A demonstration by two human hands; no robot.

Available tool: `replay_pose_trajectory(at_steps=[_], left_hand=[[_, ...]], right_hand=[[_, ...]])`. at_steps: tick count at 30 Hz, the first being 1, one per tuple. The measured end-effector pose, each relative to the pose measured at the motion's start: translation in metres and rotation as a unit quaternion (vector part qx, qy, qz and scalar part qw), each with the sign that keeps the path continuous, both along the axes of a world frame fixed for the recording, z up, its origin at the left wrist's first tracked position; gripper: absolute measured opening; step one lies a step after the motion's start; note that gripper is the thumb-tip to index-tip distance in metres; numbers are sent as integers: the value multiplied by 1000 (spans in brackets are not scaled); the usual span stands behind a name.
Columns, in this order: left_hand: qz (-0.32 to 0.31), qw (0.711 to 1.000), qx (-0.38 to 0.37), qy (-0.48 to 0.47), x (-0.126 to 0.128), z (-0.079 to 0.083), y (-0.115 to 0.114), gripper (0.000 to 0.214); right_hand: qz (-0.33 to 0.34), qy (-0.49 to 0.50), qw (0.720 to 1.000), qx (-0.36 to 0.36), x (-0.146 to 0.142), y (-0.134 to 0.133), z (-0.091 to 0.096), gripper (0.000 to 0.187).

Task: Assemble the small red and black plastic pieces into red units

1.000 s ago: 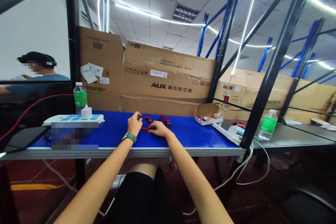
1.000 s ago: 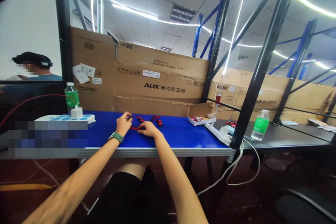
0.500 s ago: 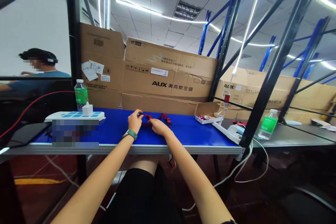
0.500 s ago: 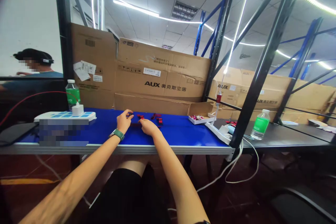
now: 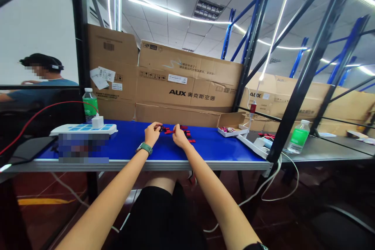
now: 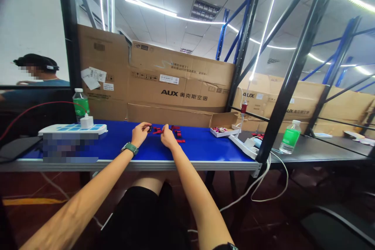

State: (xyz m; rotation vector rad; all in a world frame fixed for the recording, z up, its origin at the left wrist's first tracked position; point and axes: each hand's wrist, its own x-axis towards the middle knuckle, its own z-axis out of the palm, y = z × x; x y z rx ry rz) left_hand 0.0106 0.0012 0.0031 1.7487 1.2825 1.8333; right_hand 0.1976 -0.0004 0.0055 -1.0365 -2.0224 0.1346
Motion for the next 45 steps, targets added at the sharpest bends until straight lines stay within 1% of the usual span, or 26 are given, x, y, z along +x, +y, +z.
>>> replay_pose_trajectory(at_steps=[2, 5, 9, 12, 14, 17, 20, 23, 26, 28, 32, 34, 36, 38, 40, 42, 45], left_hand=[[-25, 1000, 6, 2, 1, 0, 1, 24], [-53, 998, 9, 26, 3, -2, 4, 22], [-62, 997, 2, 36, 3, -4, 7, 22], [-64, 997, 3, 37, 4, -3, 6, 22], [-69, 996, 14, 55, 4, -1, 3, 22], [-74, 993, 31, 81, 6, 2, -2, 22], [-87, 992, 31, 81, 7, 3, -4, 22], [-128, 988, 25, 85, 8, 2, -3, 23], [-156, 984, 22, 87, 9, 0, -1, 25], [-160, 984, 20, 82, 9, -1, 0, 26], [-157, 985, 13, 66, 8, -2, 1, 25], [-149, 987, 8, 60, 8, -2, 1, 23], [-139, 989, -3, 57, 8, -1, 0, 22], [-128, 990, -16, 57, 8, 0, -2, 22], [-126, 990, -28, 57, 8, 0, -4, 22], [-137, 988, -41, 53, 8, -1, -5, 23], [-165, 984, -60, 33, 8, -2, -3, 26]], right_hand=[[15, 35, 999, -16, 1, 2, 0, 19], [34, 44, 998, -32, 3, 5, 0, 13], [37, 55, 997, -32, 6, 8, -1, 4], [75, 82, 993, -34, 6, 9, -1, 8], [96, 98, 990, -37, 6, 8, -1, 10], [125, 112, 985, -48, 4, 7, 1, 8], [152, 120, 979, -58, 4, 6, 2, 7], [156, 113, 979, -64, 5, 7, 2, 6], [134, 103, 983, -74, 6, 8, 2, 8], [129, 108, 982, -80, 5, 8, 3, 9], [181, 141, 968, -98, 4, 5, 4, 7], [193, 159, 963, -105, 3, 2, 5, 16], [193, 156, 963, -110, 3, -2, 6, 24], [190, 136, 967, -101, 3, -5, 8, 24], [189, 123, 971, -74, 3, -7, 9, 20], [187, 123, 973, -49, 3, -6, 9, 17], [171, 117, 977, -43, 3, -4, 9, 17]])
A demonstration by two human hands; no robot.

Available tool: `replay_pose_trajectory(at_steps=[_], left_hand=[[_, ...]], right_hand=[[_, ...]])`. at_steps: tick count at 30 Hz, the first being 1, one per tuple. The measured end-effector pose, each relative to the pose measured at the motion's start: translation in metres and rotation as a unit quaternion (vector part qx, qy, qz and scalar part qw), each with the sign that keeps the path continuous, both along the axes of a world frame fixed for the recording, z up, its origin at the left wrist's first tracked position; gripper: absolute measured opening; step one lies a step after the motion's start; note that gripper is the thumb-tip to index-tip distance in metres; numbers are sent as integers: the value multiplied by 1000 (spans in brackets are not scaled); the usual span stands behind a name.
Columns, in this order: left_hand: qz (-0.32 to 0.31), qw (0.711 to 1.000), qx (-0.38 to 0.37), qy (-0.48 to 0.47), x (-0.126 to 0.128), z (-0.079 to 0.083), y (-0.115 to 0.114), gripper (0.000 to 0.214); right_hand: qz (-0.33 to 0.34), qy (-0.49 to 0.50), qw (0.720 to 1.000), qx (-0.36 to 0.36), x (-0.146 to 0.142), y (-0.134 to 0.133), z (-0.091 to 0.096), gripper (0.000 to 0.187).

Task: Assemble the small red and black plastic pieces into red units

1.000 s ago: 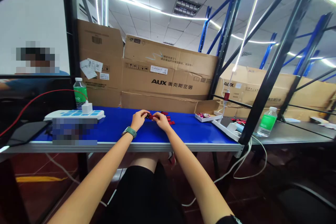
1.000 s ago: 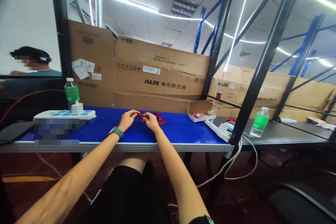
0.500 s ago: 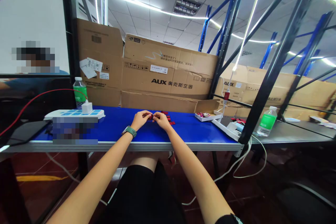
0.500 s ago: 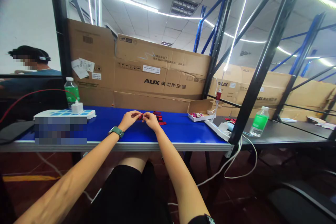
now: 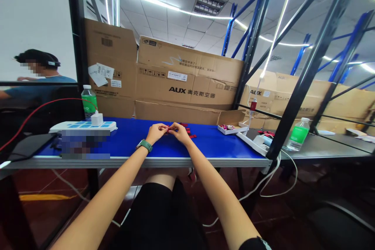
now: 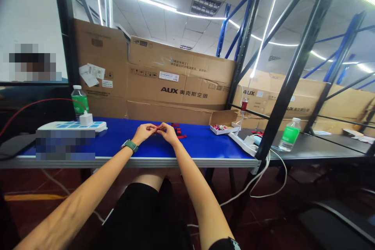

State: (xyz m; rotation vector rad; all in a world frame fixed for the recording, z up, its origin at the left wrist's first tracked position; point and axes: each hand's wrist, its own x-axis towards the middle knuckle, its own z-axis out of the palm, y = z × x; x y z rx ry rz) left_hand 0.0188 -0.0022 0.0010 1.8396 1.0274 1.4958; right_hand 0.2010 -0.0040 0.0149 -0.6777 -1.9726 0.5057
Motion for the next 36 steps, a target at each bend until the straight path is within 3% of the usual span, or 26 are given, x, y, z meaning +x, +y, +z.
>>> replay_pose_trajectory(at_steps=[6, 11, 16, 22, 29, 36], left_hand=[[13, 1000, 25, 12, 2, -1, 2, 21], [71, 994, 59, 63, 2, 2, -3, 14], [90, 991, 72, 68, 1, 4, -7, 14], [54, 995, 64, 54, 1, 5, -8, 22], [36, 995, 63, 63, 1, 7, -9, 23], [16, 995, 71, 66, 0, -1, 3, 26]], right_hand=[[-45, 13, 997, 58, 1, -1, 3, 13], [-53, 77, 996, -15, -1, 4, 3, 11], [-87, 21, 996, -2, 0, 9, -2, 16], [-125, -6, 992, 5, 0, 8, -6, 9], [-98, 26, 995, -10, 2, 10, -4, 13], [-95, 38, 995, -14, 1, 12, -6, 16]])
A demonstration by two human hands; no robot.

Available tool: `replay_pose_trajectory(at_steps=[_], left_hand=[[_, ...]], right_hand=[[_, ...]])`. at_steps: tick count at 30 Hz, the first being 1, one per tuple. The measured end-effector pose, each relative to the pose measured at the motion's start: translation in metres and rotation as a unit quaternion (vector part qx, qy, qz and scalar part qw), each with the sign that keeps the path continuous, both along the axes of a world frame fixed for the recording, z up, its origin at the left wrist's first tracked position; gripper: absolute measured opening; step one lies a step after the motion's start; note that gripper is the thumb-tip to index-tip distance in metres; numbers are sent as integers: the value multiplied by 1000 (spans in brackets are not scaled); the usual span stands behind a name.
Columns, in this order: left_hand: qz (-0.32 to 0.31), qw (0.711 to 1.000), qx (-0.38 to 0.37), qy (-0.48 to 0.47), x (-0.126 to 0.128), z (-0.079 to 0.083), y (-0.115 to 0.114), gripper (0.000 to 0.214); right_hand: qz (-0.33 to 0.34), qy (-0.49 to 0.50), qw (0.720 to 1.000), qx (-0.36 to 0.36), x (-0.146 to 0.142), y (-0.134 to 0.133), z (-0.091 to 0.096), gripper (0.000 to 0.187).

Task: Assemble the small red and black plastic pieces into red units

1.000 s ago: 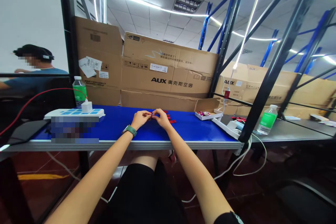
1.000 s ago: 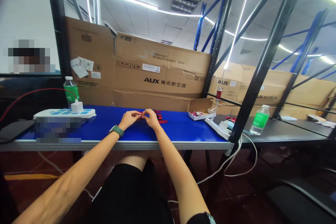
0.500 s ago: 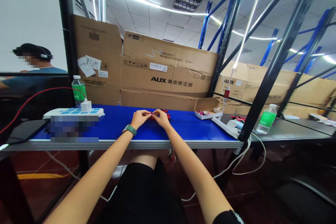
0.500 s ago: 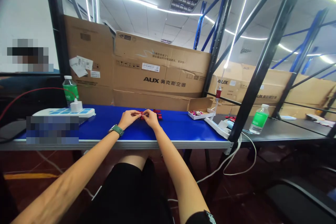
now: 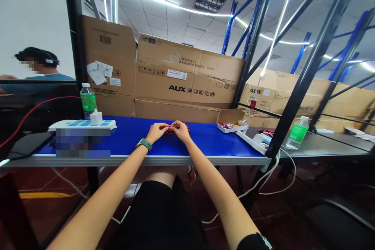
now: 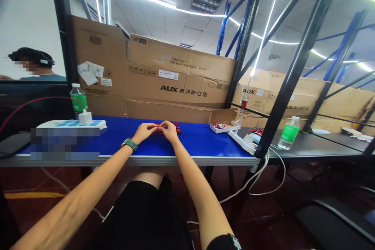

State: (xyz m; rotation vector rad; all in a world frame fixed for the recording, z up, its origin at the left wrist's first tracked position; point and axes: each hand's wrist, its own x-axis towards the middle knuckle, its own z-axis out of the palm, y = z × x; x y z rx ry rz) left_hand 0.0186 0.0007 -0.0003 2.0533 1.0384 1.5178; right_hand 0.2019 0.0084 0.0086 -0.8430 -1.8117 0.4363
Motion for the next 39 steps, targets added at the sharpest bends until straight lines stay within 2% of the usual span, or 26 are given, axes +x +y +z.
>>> replay_pose_trajectory(at_steps=[3, 8, 14, 20, 25, 29, 34, 39], left_hand=[[-23, 1000, -8, -13, 1, -2, 2, 27], [-90, 994, -46, -46, 3, -3, 1, 41], [-61, 996, -42, -57, 3, -6, 5, 37], [-85, 994, -44, -53, 3, -5, 5, 39], [-93, 995, -25, -20, 3, -6, 4, 35], [-67, 998, -8, -7, 3, -4, 2, 26], [-31, 999, -8, -35, 0, -4, 4, 26], [-55, 997, -12, -59, 1, -3, 5, 31]], right_hand=[[-17, -1, 1000, -2, 1, 3, -2, 14], [2, -3, 1000, -5, 1, 7, -4, 11], [5, 8, 1000, -16, 0, 9, -6, 12], [-39, 16, 997, -61, 3, 4, -6, 20], [-55, 36, 996, -62, 3, -1, -4, 28], [-17, 60, 995, -84, 2, 0, -4, 30], [42, 43, 997, -57, 0, 5, -4, 23], [18, 42, 996, -77, 1, 10, -6, 20]])
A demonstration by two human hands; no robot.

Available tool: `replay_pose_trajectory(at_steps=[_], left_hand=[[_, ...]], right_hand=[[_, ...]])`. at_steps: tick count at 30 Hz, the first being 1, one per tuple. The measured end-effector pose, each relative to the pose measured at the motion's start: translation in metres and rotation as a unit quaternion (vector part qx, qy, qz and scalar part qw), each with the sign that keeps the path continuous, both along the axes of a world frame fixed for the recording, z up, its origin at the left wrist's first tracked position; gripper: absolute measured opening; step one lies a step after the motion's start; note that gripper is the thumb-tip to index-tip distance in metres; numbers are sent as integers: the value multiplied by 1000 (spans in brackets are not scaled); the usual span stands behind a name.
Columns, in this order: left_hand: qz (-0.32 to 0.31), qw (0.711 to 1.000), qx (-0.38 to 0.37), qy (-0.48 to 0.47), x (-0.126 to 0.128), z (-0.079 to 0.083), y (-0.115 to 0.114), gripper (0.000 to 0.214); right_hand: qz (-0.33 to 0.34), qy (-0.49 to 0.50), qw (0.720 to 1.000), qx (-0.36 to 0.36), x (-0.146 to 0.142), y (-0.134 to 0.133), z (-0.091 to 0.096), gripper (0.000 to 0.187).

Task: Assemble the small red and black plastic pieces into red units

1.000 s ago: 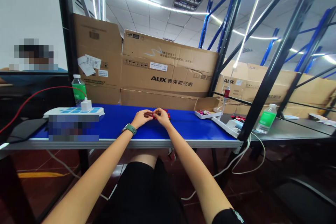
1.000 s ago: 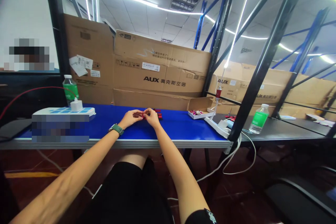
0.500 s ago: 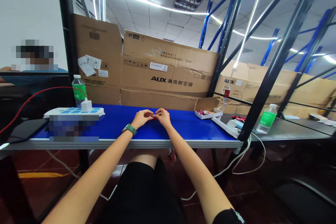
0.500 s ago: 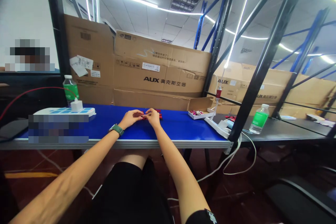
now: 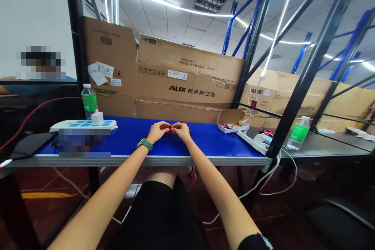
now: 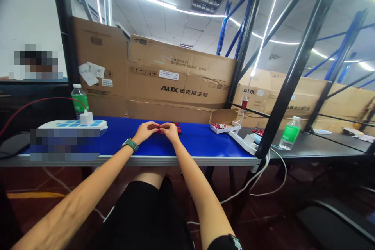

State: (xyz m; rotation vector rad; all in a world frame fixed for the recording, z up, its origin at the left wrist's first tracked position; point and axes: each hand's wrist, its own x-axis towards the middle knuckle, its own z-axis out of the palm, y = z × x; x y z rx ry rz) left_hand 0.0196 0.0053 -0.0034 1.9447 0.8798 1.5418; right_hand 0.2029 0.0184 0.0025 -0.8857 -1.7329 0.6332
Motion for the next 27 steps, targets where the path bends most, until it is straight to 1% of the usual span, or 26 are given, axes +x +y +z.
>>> replay_pose_trajectory(at_steps=[4, 6, 9, 12, 16, 18, 20, 22, 24, 25, 27], left_hand=[[-8, 1000, 5, 22, 2, 3, -5, 30], [-10, 999, 11, 36, 3, 4, -7, 29], [-14, 999, 15, 37, 2, 4, -8, 28], [-24, 1000, 8, 15, 1, 3, -5, 29], [-53, 998, -19, -20, 0, -2, 1, 40], [-54, 998, -26, -20, 0, -4, 4, 40], [-43, 999, -26, -21, 0, -6, 8, 36], [-24, 999, -22, -34, 1, -6, 12, 31], [-3, 998, -18, -52, 1, -6, 15, 29], [4, 998, -17, -60, 1, -6, 15, 29], [7, 997, -25, -71, 0, -5, 14, 32]], right_hand=[[-17, 20, 999, -42, 2, 3, -4, 28], [-18, 27, 998, -50, 3, 4, -5, 32], [-12, 53, 998, -41, 3, 3, -4, 35], [9, 74, 997, -32, 3, 1, -1, 37], [35, 61, 997, -14, 2, -3, 1, 36], [44, 45, 998, -8, 1, -5, 2, 35], [52, 31, 998, 13, 0, -7, 4, 33], [53, 9, 996, 68, 0, -9, 6, 34], [53, -35, 989, 132, -1, -12, 8, 40], [54, -67, 984, 154, -1, -14, 8, 46], [57, -130, 976, 166, -1, -17, 8, 54]])
